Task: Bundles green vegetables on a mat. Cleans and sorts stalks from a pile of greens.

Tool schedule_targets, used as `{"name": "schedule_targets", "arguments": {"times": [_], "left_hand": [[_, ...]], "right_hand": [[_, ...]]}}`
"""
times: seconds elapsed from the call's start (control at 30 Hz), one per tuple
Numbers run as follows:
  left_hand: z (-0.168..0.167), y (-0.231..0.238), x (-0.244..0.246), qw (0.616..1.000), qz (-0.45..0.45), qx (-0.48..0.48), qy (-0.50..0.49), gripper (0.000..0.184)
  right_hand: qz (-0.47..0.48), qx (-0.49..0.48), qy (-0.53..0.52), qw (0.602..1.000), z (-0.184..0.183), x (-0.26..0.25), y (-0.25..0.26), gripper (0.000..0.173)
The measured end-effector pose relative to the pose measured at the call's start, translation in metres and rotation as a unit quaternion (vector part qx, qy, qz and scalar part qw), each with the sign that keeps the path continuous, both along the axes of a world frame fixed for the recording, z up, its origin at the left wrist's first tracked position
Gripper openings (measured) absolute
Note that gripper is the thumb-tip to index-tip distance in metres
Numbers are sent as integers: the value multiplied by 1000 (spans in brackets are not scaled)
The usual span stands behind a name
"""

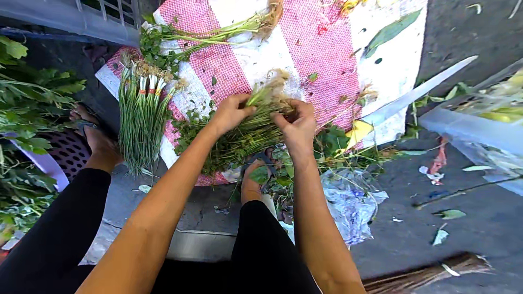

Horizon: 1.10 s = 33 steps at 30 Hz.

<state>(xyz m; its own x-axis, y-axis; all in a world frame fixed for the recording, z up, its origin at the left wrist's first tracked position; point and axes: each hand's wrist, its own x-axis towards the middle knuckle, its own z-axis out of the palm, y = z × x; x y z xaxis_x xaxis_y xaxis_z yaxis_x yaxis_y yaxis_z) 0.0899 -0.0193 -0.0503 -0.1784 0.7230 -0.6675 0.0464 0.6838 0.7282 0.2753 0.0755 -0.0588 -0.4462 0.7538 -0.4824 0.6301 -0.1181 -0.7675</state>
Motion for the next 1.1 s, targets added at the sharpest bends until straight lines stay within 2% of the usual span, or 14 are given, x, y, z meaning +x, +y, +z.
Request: {"name": "schedule_targets", "arguments": {"times": [0.1, 0.23, 0.3, 0.37, 0.43, 0.5, 0.63, 0.7, 0.73, 0.83, 0.93, 0.97, 1.03, 1.1], "left_hand": [[-5, -4, -13, 996, 53, -5, -68, 30], [1, -6, -11, 986, 88, 15, -142, 32], [2, -7, -5, 993, 53, 20, -106, 46], [4, -4, 2, 1000, -13, 4, 8, 55], [7, -3, 8, 996, -45, 4, 81, 52], [11, -4, 7, 993, -68, 21, 99, 50], [15, -8, 7, 990, -76, 57, 100, 36], [16, -10, 6, 994, -40, 49, 91, 32], [15, -12, 5, 996, -11, 41, 79, 34], [6, -20, 1, 992, 115, 43, 29, 39], [12, -23, -5, 964, 242, 77, -73, 40], [13, -24, -7, 957, 258, 88, -101, 38], [13, -28, -10, 954, 244, 108, -133, 34], [17, -29, -12, 962, 208, 115, -130, 40]], "right_hand": [[13, -20, -24, 999, 6, -6, 1, 40], [14, -47, 32, 998, 9, -9, 4, 41], [4, -73, 72, 995, 9, -10, 6, 43], [-11, -75, 84, 994, 14, -14, 6, 37], [-20, -71, 98, 992, 19, -15, 4, 33], [-33, -75, 116, 990, 22, -15, 3, 37], [-34, -81, 135, 987, 26, -13, 0, 58], [-16, -77, 112, 991, 26, -12, -1, 66], [0, -65, 83, 994, 25, -11, -2, 64], [52, 0, -53, 997, 19, -6, -3, 43], [76, 100, -189, 974, 28, -12, -12, 42], [85, 165, -219, 958, 31, -17, -17, 45], [96, 273, -210, 934, 36, -28, -26, 48], [138, 298, -156, 932, 37, -42, -35, 34]]}}
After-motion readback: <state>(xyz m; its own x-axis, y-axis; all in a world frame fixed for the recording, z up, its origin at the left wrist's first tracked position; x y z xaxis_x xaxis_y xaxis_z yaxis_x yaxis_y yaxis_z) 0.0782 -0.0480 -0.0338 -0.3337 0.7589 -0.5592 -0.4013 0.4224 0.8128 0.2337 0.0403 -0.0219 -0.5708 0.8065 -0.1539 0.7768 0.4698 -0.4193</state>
